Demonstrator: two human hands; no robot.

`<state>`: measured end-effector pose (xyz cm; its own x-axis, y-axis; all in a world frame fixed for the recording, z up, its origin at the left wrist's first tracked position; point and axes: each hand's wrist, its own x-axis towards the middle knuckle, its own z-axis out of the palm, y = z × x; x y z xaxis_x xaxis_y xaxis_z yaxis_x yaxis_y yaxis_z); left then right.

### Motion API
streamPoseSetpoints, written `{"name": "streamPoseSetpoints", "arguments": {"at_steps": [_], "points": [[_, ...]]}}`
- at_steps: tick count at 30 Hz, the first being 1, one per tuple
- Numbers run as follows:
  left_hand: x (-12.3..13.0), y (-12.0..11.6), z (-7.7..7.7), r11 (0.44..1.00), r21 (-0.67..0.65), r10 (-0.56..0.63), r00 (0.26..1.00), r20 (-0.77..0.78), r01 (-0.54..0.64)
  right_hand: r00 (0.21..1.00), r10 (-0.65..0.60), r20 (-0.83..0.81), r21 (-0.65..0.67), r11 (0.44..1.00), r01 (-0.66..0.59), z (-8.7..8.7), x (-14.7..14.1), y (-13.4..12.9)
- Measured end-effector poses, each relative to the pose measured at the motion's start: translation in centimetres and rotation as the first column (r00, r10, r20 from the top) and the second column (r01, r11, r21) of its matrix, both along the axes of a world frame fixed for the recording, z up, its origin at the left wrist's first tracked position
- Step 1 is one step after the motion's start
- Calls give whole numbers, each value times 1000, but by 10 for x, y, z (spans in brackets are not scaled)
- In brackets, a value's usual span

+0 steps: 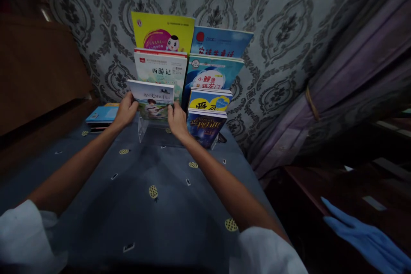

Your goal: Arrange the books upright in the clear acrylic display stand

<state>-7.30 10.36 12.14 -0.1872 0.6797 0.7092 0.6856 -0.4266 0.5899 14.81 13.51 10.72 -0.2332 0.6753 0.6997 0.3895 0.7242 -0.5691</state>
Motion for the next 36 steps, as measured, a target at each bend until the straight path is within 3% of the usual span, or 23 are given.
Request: {"name": "streamPoseSetpoints", "arguments": {"at_steps": [14,20,27,36], "points": [[18,2,-7,946,-69,310,946,-96,-317,985,-170,7,-27,985,170,-43,-27,0],[20,5,3,904,-135,384,910,-156,-405,987,-156,-38,-18,988,156,-41,-34,7],[18,7,15,860,-203,420,876,-236,-467,975,-223,-10,-34,974,222,-36,-29,8],[12,7,15,894,-127,395,889,-230,-430,984,-175,-14,-46,984,175,-34,-24,13]]}}
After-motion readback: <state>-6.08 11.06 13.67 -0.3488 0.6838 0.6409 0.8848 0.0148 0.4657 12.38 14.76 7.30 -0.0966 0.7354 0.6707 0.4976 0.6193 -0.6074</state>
